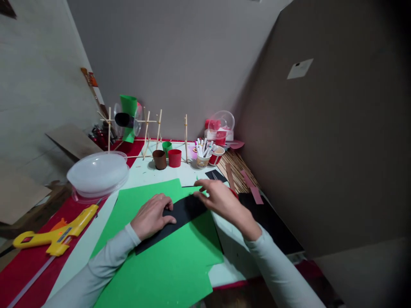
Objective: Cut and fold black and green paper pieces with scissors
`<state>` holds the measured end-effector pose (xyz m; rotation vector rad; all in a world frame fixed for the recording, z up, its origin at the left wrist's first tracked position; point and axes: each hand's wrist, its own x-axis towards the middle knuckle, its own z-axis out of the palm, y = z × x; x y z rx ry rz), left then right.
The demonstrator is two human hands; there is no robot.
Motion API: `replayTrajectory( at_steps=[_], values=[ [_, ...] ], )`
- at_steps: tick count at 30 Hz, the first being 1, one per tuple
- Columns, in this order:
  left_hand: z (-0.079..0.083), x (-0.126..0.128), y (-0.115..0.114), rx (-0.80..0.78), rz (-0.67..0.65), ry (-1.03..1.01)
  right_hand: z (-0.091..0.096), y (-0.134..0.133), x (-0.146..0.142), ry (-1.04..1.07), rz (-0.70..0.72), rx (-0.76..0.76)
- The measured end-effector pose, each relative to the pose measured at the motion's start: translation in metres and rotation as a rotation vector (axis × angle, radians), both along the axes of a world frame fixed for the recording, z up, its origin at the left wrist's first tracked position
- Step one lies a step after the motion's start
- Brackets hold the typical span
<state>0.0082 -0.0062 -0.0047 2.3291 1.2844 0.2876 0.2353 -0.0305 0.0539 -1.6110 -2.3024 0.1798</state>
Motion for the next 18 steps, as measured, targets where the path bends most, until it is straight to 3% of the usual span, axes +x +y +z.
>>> replayTrajectory(
  at_steps=[5,10,14,18],
  values=[
    [0.004,-0.004,-0.005,0.019,-0.061,0.022,-0.034,0.005,-0.014,-0.139,0.051,-0.105],
    [0.005,-0.002,-0.007,0.035,-0.067,0.043,-0.039,0.015,-0.011,-0.162,0.174,-0.140],
    [0.016,0.001,-0.009,0.029,-0.063,0.048,-0.040,0.018,-0.010,-0.165,0.218,-0.151],
    [0.021,-0.020,-0.038,0.103,-0.012,0.082,-0.044,0.019,-0.011,-0.152,0.203,-0.134]
  ],
)
